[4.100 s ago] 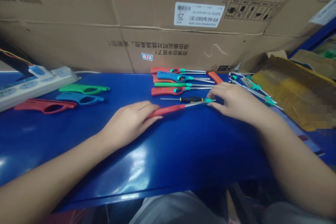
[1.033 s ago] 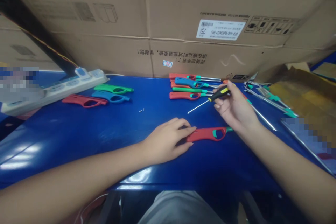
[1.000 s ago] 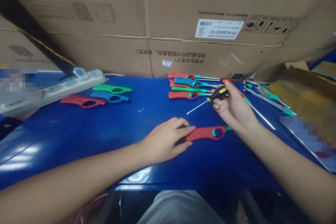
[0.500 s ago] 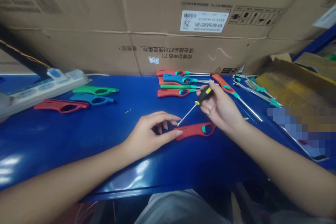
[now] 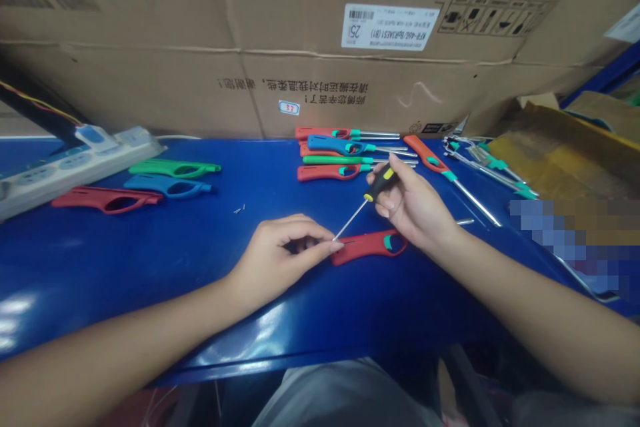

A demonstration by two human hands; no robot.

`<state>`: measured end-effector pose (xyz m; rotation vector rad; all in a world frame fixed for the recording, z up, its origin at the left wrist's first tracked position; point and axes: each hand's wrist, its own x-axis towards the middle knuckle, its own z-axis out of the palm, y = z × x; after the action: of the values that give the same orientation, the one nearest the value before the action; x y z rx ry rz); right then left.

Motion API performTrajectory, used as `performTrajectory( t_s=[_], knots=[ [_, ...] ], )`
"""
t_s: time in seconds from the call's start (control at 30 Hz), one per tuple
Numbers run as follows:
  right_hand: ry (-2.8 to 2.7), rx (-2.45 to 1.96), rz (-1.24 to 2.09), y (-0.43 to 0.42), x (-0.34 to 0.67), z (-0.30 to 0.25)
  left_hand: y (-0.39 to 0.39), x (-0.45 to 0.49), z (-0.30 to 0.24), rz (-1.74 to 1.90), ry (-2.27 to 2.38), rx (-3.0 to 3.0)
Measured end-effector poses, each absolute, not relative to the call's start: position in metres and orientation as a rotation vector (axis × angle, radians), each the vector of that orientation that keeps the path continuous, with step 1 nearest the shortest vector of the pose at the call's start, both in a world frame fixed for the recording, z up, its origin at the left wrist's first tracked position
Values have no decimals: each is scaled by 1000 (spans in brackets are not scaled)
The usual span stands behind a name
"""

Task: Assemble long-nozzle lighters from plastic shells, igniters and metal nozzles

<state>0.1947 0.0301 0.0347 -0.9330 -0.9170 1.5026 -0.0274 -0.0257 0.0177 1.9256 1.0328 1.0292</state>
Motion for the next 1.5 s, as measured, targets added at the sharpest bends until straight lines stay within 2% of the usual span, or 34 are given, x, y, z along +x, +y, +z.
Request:
performTrajectory(
  t_s=[0.5,0.87,1.1,1.27,1.5],
  knots=[
    [-1288,-836,1182,17,193,48,-26,-27,12,872,1037,1987],
    [-1597,-690,1283,1,204,56,-29,-25,8,834,970,2084],
    [-1852,-603,1287,-20,209,64,-30,-23,8,855,768,2165],
    [-1851,-586,1156,-27,203,63,-31,-22,9,880,693,2202],
    [-1648,-462,811,-16,195,61,-29,-25,15,944,896,2199]
  ],
)
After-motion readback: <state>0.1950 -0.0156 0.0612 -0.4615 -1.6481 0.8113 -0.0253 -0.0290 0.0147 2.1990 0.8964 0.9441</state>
